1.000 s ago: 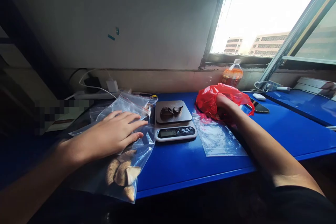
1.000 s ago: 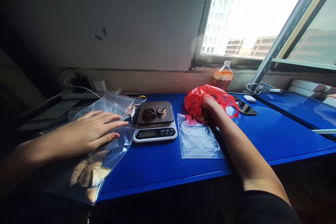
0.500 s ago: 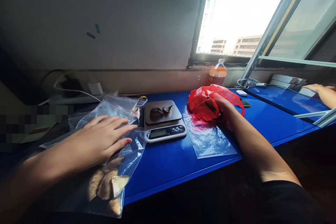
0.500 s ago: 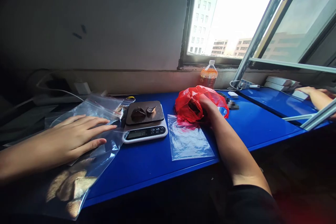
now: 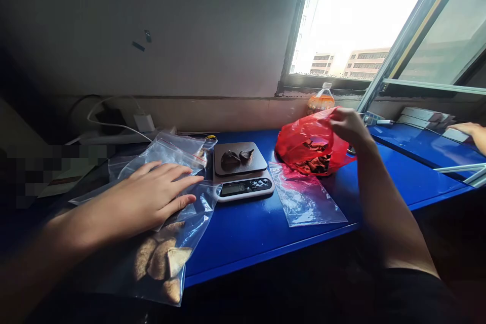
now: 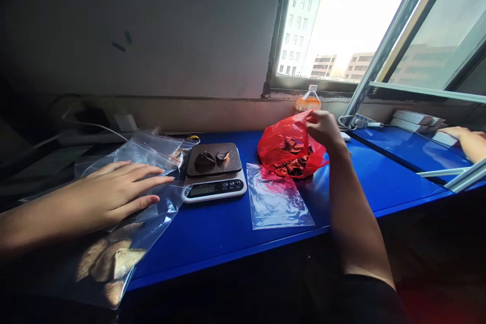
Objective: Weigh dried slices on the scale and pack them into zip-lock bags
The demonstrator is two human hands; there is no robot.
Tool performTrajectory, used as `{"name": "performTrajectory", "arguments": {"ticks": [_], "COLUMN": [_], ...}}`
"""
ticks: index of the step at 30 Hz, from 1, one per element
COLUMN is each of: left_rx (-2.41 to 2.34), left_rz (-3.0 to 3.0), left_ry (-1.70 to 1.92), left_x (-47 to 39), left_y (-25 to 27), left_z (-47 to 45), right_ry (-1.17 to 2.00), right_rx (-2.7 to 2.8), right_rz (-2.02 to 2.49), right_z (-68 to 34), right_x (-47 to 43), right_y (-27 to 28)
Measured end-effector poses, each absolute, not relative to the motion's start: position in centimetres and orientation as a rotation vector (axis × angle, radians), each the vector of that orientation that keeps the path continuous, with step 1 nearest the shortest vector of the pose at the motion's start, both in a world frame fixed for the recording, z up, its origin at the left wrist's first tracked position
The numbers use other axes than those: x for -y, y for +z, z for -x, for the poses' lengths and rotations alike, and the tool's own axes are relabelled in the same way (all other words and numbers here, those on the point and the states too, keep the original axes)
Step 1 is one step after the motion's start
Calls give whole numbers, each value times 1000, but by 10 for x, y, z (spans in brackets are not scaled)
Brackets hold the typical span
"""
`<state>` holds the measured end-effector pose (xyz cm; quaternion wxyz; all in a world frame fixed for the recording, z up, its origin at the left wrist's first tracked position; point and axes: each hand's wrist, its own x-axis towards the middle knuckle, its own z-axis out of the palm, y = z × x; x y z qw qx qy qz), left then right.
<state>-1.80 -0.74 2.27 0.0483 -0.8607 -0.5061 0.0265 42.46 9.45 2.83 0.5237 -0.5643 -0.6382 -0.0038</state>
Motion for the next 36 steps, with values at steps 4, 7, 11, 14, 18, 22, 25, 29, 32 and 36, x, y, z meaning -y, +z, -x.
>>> {"name": "performTrajectory", "arguments": {"ticks": [4, 7, 11, 14, 18, 22, 25, 29, 32, 36], "left_rx": [1508, 1481, 1464, 1442, 1452, 1468, 1501, 1534, 1530, 1527], "left_rz": [2634, 2646, 2648, 2641, 2642, 2627, 2639, 2620, 2617, 2636], "left_ry": [61, 28, 15, -10, 21, 30, 49, 97, 109, 64], "left_x": [7, 7, 6, 4, 5, 9, 13, 15, 16, 17], "left_y": [22, 21, 18, 16, 18, 23, 26, 29, 29, 29], "left_z": [18, 19, 23, 26, 23, 17, 14, 12, 11, 11], "right_ry": [-154, -235, -219, -196, -153, -31, 26, 17, 97, 113], "right_rx": [1303, 1142, 1216, 1381, 1767, 2068, 2101, 1939, 1878, 1841], "right_rz": [1081, 940, 946, 952, 844, 735, 721, 836, 968, 1122], "right_z": [-439, -435, -408, -371, -317, -287, -282, -282, -280, -276], "right_x": [-86, -86, -87, -80, -72, -72, -76, -88, -101, -113], "right_y": [49, 49, 44, 41, 28, 9, 1, -6, -15, -29]}}
